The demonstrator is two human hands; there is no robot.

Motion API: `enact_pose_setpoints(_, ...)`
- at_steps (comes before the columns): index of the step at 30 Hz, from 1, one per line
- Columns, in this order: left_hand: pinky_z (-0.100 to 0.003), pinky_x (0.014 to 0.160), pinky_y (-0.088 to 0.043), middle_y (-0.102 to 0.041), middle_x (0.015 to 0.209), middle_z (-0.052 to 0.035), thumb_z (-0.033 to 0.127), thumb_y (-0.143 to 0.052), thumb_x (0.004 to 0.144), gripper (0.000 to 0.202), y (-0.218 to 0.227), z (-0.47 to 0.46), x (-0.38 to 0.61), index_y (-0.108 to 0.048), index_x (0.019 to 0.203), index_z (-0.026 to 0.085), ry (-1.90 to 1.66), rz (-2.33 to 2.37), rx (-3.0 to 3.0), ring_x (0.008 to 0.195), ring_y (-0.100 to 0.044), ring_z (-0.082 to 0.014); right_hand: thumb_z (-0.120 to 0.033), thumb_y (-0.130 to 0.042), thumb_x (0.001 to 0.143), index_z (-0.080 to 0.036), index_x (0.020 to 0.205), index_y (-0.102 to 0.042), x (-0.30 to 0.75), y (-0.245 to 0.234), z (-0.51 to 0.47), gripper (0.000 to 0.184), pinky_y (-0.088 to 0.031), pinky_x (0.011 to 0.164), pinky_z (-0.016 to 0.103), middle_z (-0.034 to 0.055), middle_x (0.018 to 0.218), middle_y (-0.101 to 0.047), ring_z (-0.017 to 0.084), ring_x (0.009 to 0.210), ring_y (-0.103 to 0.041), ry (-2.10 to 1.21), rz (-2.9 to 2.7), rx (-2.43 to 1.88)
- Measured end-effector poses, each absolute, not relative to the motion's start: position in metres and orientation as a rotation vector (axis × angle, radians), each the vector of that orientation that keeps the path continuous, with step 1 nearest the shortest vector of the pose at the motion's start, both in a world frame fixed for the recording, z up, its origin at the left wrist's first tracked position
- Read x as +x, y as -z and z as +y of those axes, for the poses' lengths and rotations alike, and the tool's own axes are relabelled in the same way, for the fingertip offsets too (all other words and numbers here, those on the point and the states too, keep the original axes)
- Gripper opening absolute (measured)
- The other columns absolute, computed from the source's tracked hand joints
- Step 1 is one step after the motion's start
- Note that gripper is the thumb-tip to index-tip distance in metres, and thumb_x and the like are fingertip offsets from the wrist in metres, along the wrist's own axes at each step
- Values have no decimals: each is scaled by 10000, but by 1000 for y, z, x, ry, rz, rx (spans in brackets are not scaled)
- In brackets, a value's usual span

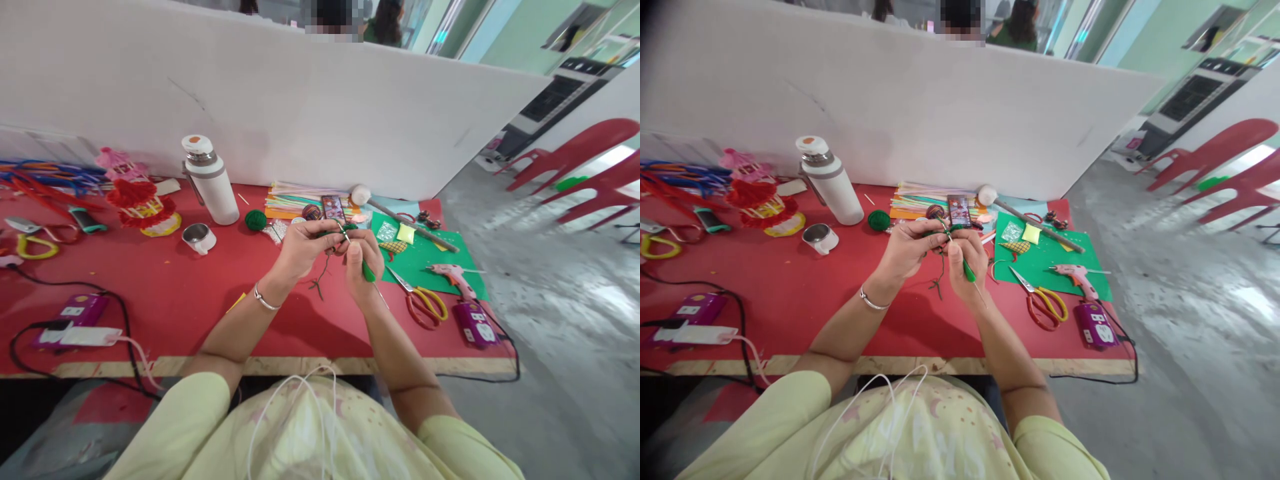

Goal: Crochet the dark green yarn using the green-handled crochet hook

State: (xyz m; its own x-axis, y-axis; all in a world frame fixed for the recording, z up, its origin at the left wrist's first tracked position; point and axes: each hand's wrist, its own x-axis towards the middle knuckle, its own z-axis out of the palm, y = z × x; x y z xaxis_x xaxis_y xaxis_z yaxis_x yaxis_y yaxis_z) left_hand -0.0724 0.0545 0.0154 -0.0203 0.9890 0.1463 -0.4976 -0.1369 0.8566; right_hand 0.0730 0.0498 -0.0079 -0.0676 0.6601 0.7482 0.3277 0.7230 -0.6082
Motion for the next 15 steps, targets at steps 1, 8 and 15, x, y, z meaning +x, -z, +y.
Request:
enact_pose_setpoints(1,-249,593,-512,-724,736,-14,313,-989,579,323,-17,54,-72,-836,824,168,-1496,726,914,624,-617,-97,-481,-430,1086,-229,804,-693,73,9,50,460,-594,817,357,76,948,-670,192,866,-679,-307,-1672,-799)
enact_pose_setpoints(8,-244,625,-518,-723,705,-5,308,-990,581,301,-19,51,-67,-831,791,163,-1536,719,917,641,-620,-95,-496,-455,1068,-228,804,-694,68,9,50,446,-551,1015,457,102,1182,-589,248,1101,-632,-315,-1561,-796)
enact_pose_setpoints(15,-239,604,-498,-713,691,-22,315,-977,617,303,-20,50,-72,-833,831,158,-1362,632,807,627,-625,-100,-567,-372,1068,-206,788,-657,63,14,52,538,-624,875,447,138,1292,-576,263,1078,-664,-520,-1505,-770)
